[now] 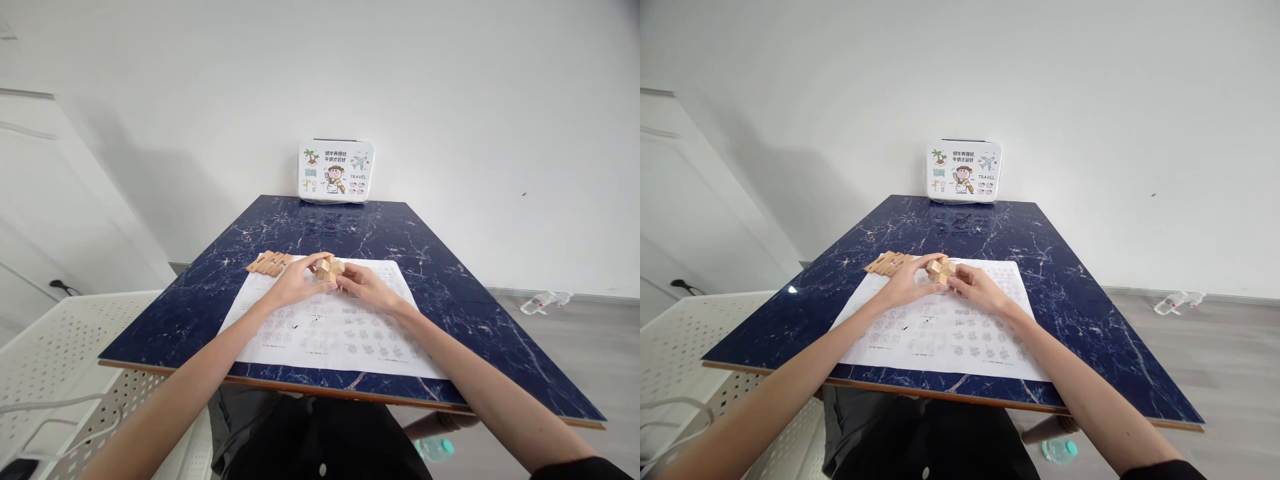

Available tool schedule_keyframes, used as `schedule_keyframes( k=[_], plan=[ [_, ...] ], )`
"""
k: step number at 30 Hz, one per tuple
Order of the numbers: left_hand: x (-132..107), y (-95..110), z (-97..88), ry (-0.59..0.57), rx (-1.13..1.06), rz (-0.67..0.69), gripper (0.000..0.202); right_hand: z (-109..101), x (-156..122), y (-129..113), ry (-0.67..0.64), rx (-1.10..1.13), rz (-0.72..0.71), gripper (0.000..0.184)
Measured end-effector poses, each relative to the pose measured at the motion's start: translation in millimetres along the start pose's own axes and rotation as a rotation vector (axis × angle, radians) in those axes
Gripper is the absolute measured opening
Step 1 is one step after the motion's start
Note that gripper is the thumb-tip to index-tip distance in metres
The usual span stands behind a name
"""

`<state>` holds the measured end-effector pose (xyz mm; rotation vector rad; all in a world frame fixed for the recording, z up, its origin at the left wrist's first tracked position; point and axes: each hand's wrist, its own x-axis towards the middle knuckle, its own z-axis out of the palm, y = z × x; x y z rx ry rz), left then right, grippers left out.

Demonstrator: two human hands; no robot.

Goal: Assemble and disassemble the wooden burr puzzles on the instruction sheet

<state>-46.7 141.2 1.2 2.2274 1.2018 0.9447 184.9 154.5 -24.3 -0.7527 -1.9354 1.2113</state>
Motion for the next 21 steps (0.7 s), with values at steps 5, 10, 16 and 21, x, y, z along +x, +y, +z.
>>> schedule_keyframes(
  k=[5,10,16,21],
  plan=[
    [-2.1,5.8,-2.3,-0.044,-0.01,0.006,0.068,-5.1,-1.6,6.3,-0.005,0.058,0.061,0.033],
    [-1.9,8.6,-3.5,-0.034,-0.036,0.025,0.066,-5.2,-1.8,6.1,0.014,0.122,0.044,0.033],
    [-1.8,8.1,-4.0,-0.023,-0.059,0.027,0.058,-3.2,-2.5,0.0,-0.047,0.055,0.002,0.036],
    [-1.8,6.1,-3.4,-0.035,-0.099,0.052,0.058,-3.1,-3.3,-3.1,-0.09,-0.021,-0.041,0.04]
  ],
)
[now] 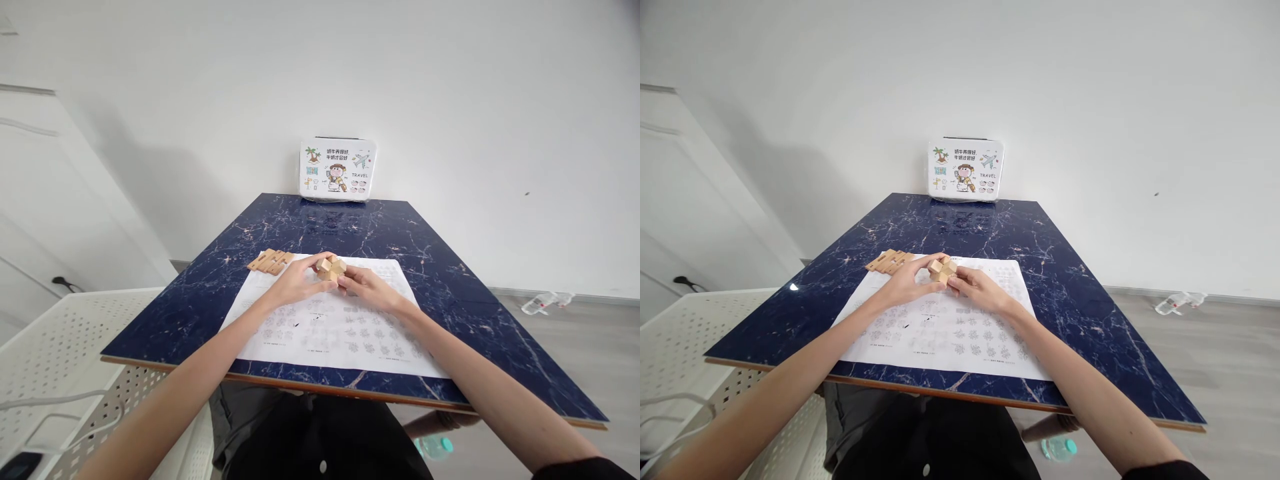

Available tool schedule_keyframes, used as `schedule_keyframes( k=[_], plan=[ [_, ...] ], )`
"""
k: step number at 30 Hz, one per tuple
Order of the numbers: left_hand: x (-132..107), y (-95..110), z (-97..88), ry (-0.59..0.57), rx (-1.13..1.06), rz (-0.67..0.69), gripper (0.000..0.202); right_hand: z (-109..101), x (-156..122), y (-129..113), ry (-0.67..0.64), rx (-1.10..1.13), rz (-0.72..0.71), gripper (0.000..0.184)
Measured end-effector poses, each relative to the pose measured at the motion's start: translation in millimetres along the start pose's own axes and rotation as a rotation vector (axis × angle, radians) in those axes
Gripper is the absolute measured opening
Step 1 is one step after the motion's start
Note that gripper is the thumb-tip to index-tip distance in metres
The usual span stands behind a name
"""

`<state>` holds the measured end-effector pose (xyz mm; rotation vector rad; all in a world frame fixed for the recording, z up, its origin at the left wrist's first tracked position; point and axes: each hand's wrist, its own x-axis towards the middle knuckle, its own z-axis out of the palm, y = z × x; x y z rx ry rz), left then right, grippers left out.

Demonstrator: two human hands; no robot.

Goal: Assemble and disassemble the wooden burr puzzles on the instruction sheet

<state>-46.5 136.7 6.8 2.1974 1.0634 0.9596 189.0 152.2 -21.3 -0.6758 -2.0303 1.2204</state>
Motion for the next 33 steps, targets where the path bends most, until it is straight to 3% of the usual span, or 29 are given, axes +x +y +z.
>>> schedule_keyframes(
  k=[3,10,33],
  plan=[
    [1.1,-2.9,-0.8,-0.01,-0.038,0.002,0.062,0.2,-0.8,-0.9,-0.041,0.068,0.0,0.045],
    [2.8,-11.1,-3.4,-0.042,-0.106,0.007,0.063,2.4,0.0,0.3,-0.078,0.472,0.088,0.044],
    [2.6,-1.5,-0.7,0.047,-0.037,0.022,0.065,3.6,3.2,-1.4,-0.029,0.734,0.192,0.036]
  ],
)
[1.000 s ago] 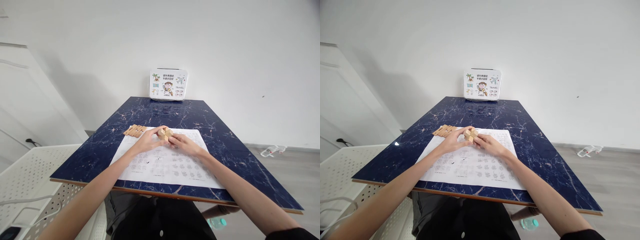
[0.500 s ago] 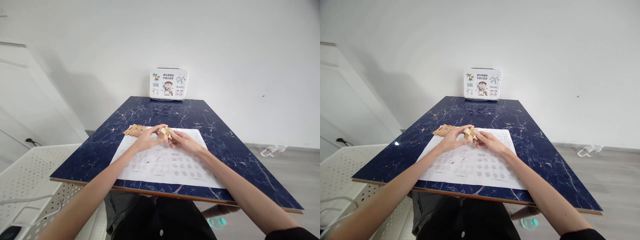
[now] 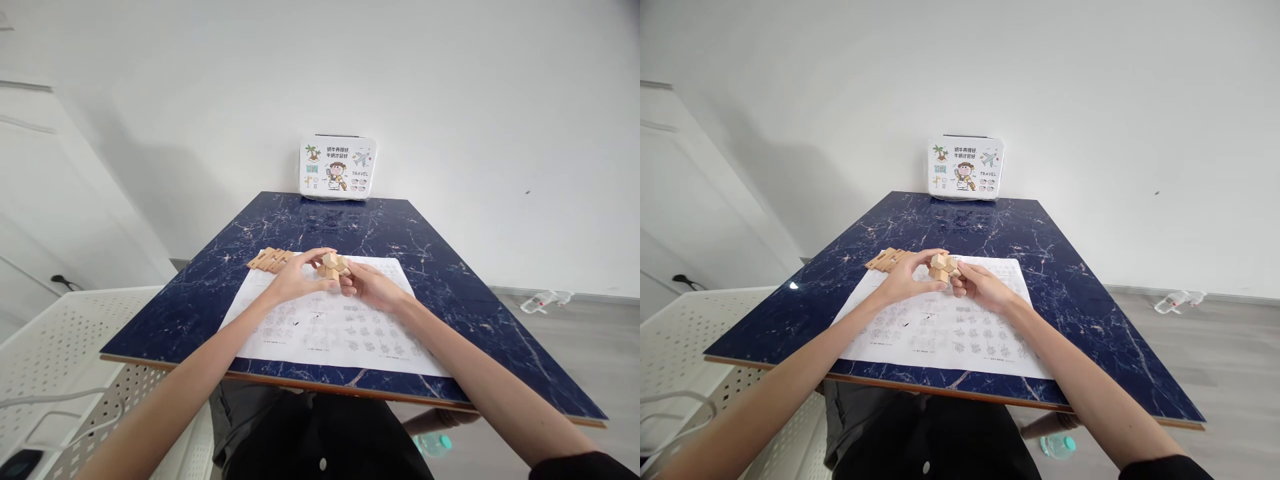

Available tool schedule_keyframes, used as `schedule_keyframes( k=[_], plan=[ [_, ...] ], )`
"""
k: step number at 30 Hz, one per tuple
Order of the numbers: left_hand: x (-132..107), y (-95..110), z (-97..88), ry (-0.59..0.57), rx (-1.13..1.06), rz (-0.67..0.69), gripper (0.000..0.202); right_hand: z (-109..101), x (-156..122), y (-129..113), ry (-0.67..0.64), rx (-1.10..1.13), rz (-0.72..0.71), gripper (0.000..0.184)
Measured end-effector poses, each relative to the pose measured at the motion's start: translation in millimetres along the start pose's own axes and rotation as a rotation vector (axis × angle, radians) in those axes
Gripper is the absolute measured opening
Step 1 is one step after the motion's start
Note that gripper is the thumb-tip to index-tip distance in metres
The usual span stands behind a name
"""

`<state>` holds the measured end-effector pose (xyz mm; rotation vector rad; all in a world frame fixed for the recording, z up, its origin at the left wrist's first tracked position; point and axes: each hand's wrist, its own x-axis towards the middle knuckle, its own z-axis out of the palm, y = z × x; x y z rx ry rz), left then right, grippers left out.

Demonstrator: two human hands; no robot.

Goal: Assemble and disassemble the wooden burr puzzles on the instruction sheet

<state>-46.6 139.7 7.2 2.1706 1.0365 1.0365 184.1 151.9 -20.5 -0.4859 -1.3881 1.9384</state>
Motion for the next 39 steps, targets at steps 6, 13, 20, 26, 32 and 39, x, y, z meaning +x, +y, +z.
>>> schedule_keyframes(
  k=[6,13,20,26,32,39],
  plan=[
    [-1.8,5.3,4.0,0.076,0.011,0.028,0.062,1.0,0.6,-0.2,0.015,-0.024,0.032,0.037],
    [-1.0,7.9,4.1,0.175,-0.016,0.067,0.058,-2.9,2.8,1.2,0.071,0.015,0.031,0.034],
    [3.0,-4.5,0.7,0.442,0.163,-0.134,0.056,-11.5,5.1,0.5,0.241,0.099,-0.04,0.036],
    [-0.7,-29.7,4.7,0.317,0.619,-0.139,0.045,-15.3,5.7,1.3,0.279,0.062,-0.041,0.037],
    [-2.8,-29.6,7.1,0.25,0.612,-0.133,0.046,-14.1,6.6,2.8,0.276,0.031,-0.036,0.038],
    [0.3,-11.7,9.0,0.042,0.323,0.102,0.03,-6.6,3.3,1.7,0.158,-0.02,-0.02,0.039]
  ],
)
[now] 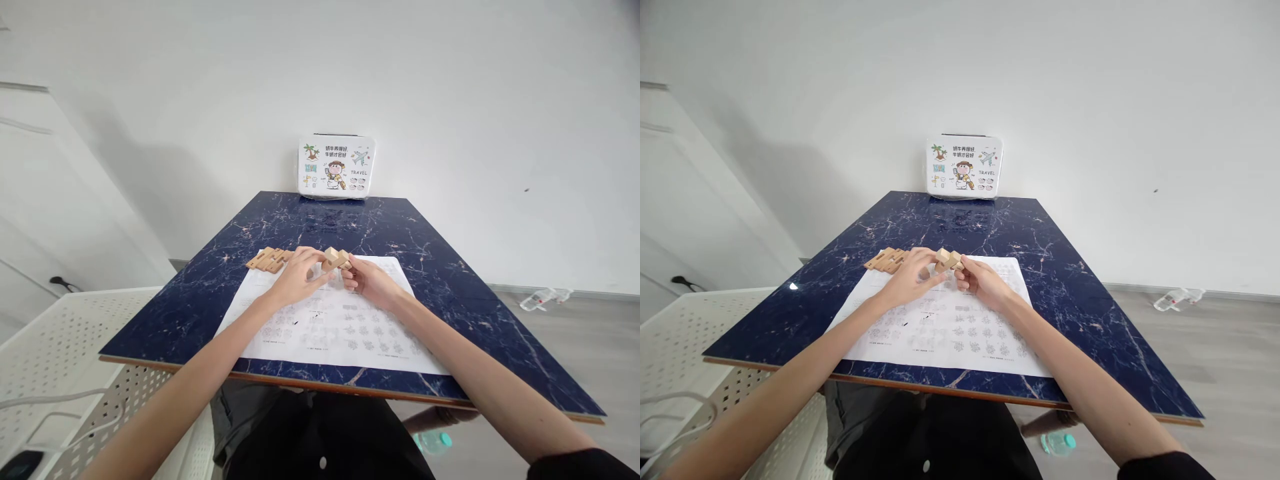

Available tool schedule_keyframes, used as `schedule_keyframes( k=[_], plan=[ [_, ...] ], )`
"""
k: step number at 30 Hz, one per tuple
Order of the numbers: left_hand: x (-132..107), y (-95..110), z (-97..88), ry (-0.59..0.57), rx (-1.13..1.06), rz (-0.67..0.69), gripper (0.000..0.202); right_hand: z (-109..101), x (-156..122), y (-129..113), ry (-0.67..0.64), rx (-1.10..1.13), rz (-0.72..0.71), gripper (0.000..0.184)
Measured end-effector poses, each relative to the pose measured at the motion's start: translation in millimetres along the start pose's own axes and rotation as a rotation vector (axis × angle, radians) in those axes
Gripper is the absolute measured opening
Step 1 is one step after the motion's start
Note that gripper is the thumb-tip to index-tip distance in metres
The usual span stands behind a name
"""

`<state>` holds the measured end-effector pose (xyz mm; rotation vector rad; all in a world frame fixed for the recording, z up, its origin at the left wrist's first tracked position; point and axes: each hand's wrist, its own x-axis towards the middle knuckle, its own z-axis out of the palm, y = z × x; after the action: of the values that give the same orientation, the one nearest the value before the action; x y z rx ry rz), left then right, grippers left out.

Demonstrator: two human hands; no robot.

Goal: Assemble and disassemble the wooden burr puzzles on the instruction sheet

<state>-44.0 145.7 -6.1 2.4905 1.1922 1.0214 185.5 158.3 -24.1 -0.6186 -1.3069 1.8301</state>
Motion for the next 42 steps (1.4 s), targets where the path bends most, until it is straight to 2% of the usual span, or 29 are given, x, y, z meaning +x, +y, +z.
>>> schedule_keyframes(
  k=[3,9,14,18,23,26,30,35,42],
  plan=[
    [0.1,1.4,0.4,-0.017,-0.024,-0.022,0.031,1.0,-1.0,1.3,0.0,-0.07,-0.026,0.044],
    [1.2,5.7,-1.5,-0.037,-0.08,-0.03,0.028,-0.5,0.1,3.8,0.117,-0.251,-0.141,0.044],
    [1.4,6.7,-0.7,0.013,-0.054,-0.036,0.027,-1.0,1.8,6.1,0.296,-0.434,-0.259,0.048],
    [1.1,6.7,-0.1,0.026,-0.061,-0.048,0.029,-6.2,5.1,10.2,0.47,-0.545,-0.242,0.052],
    [0.3,1.2,2.4,0.109,0.056,-0.073,0.035,-13.0,6.5,13.5,0.593,-0.697,-0.313,0.042],
    [-1.5,-3.4,4.9,0.159,0.174,-0.078,0.041,-10.0,4.0,13.6,0.6,-0.84,-0.33,0.033],
    [-4.3,-5.5,6.7,0.141,0.269,-0.079,0.044,-4.2,1.1,15.0,0.571,-1.032,-0.317,0.027],
    [-5.7,-6.2,6.9,0.124,0.291,-0.026,0.044,-2.5,1.5,18.5,0.478,-1.14,-0.31,0.027],
    [-7.9,-5.9,7.8,0.003,0.237,0.026,0.038,-1.9,3.0,22.6,0.374,-1.223,-0.289,0.025]
  ],
)
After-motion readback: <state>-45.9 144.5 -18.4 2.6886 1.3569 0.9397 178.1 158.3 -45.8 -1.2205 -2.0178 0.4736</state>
